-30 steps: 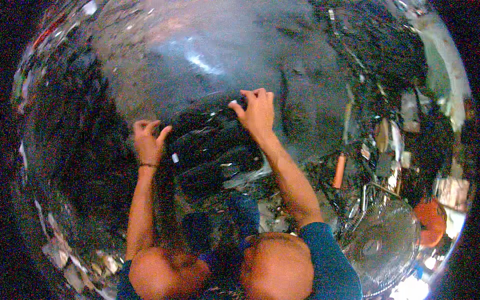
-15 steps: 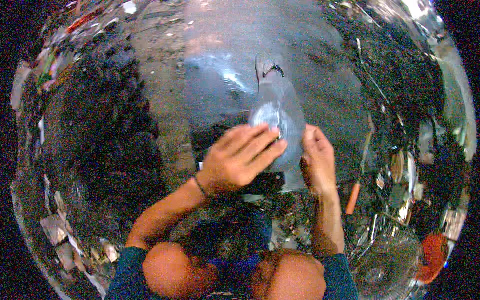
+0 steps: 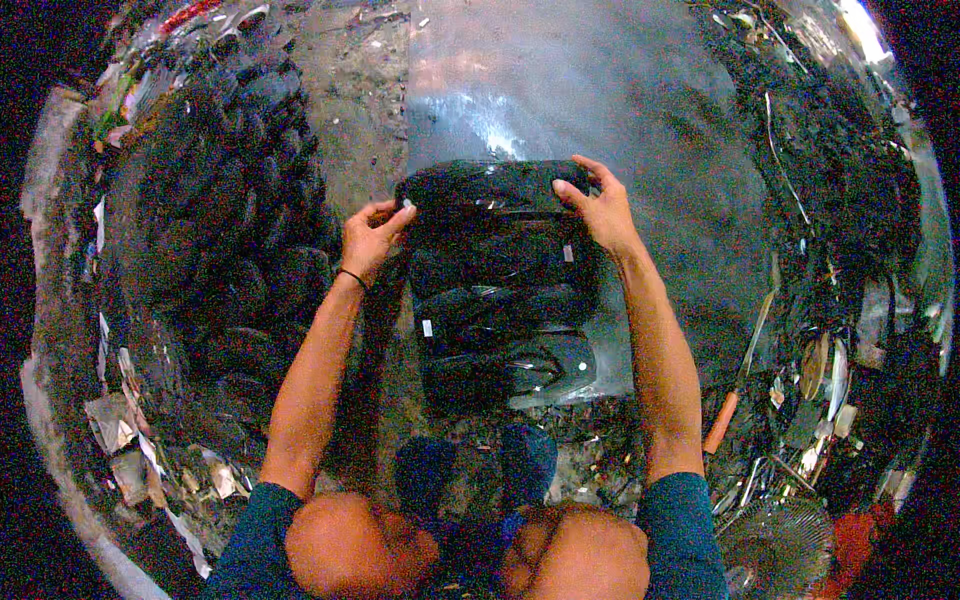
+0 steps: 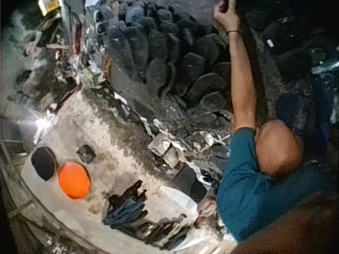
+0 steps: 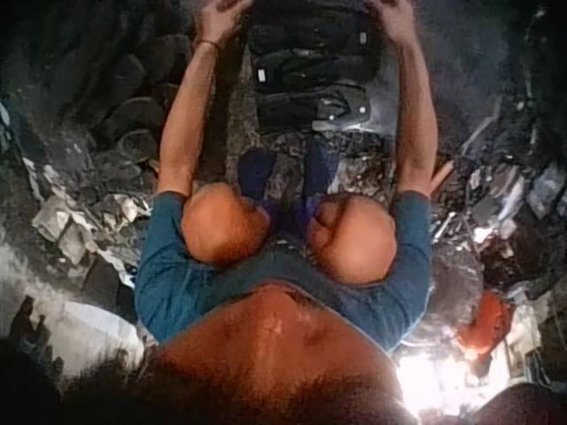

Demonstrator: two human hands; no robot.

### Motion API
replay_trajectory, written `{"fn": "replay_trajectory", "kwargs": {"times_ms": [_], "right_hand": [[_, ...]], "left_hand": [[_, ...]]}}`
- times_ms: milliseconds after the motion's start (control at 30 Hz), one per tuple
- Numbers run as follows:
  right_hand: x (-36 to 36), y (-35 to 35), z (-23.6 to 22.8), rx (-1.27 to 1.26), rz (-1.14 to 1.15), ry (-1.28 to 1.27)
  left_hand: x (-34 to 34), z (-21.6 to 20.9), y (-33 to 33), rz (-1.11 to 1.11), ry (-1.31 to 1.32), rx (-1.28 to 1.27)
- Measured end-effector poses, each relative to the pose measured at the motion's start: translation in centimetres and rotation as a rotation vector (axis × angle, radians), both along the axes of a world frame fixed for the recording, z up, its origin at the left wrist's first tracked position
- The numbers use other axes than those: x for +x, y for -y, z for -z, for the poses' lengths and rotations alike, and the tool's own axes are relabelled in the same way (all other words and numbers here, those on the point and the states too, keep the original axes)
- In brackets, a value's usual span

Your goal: The person sits on the floor and arranges black flip-flops in neat rows on a dark mat. They pick up flip-flops from a pile, place them in rows, and adjust their positions to align them.

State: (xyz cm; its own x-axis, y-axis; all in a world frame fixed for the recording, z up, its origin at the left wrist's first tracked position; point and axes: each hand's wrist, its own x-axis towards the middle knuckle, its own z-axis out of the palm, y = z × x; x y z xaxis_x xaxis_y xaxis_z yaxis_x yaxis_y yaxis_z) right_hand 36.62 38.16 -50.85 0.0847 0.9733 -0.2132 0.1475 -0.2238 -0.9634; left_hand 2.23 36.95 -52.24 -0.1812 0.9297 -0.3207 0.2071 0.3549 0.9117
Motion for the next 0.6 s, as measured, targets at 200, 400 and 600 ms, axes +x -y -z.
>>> {"fn": "replay_trajectory", "kwargs": {"times_ms": [200, 400, 600], "right_hand": [[0.7, -0.4, 3.9, 0.006, 0.13, 0.284], [0.2, -0.9, 4.8, 0.077, 0.14, 0.521], [-1.4, -1.5, 2.0, 0.238, 0.007, 1.03]], "left_hand": [[0.7, 1.8, 0.0, 0.031, -0.197, -0.007], [0.1, 1.3, -0.5, 0.074, -0.401, -0.076], [-1.0, 1.4, -1.3, 0.232, -0.666, 0.053]]}}
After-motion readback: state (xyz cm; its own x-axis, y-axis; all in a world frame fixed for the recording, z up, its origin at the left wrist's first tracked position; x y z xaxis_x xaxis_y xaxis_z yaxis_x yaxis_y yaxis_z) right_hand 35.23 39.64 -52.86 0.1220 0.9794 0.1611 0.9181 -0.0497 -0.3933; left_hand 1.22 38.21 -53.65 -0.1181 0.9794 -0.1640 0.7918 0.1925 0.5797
